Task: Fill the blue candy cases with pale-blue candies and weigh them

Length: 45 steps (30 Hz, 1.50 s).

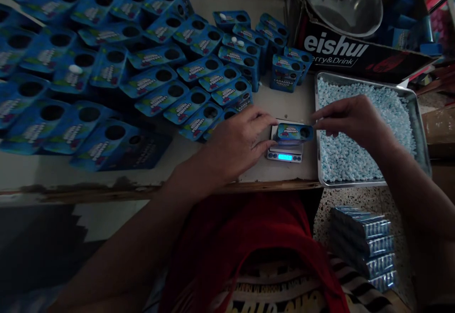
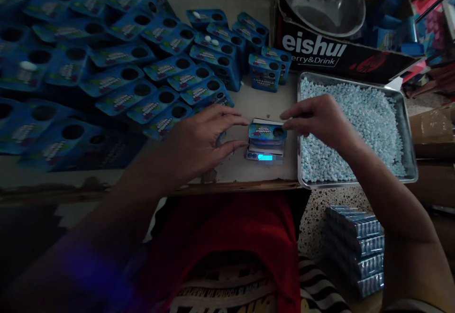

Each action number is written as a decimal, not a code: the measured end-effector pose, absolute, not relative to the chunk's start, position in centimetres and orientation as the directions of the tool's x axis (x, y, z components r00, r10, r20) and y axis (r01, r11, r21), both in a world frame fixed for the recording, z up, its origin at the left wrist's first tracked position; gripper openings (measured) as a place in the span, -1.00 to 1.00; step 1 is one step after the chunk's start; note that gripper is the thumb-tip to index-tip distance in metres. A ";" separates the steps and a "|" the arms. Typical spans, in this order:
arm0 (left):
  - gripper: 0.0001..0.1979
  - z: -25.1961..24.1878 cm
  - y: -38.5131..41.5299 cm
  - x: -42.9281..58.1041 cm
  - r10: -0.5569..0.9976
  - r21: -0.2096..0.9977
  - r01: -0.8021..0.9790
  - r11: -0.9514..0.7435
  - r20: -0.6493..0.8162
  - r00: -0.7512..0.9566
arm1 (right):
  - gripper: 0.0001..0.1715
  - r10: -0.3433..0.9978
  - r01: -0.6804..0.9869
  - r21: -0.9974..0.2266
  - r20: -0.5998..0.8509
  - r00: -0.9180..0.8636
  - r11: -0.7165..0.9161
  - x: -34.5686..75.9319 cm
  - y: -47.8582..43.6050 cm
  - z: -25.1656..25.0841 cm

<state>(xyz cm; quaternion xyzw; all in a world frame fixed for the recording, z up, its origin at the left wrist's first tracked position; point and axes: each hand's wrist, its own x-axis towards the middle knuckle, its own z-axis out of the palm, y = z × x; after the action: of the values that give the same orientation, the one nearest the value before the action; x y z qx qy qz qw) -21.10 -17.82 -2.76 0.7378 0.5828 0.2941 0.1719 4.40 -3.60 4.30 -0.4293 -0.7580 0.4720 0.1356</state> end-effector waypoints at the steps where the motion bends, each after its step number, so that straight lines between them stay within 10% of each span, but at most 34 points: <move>1: -0.66 -2.6 -17.8 -21.1 0.962 0.597 0.760 -0.258 0.231 0.145 | -0.60 0.806 0.488 -0.861 -0.187 -0.561 0.140 4.9 -3.4 4.2; 16: -0.30 -2.0 -15.7 -18.9 0.970 0.489 0.837 -0.243 0.145 0.197 | -0.70 0.865 0.142 -0.905 -0.426 -0.266 -0.402 15.1 -6.0 -2.2; 39: -0.20 -4.8 -13.6 -16.3 0.976 0.579 0.786 -0.218 0.148 0.161 | -0.45 0.806 0.474 -0.880 -0.263 -0.530 0.024 2.8 -5.7 0.8; 45: -0.17 -4.3 -12.4 -16.7 0.973 0.561 0.795 -0.229 0.152 0.172 | -0.56 0.956 0.028 -0.993 -0.118 -0.270 -0.115 8.9 -3.1 3.3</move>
<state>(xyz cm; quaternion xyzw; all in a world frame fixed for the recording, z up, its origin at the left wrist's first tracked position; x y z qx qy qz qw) -16.72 -12.37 -4.33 0.7441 0.5942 0.2464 0.1803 8.86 -3.07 3.34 -0.4585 -0.5363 0.5893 0.3936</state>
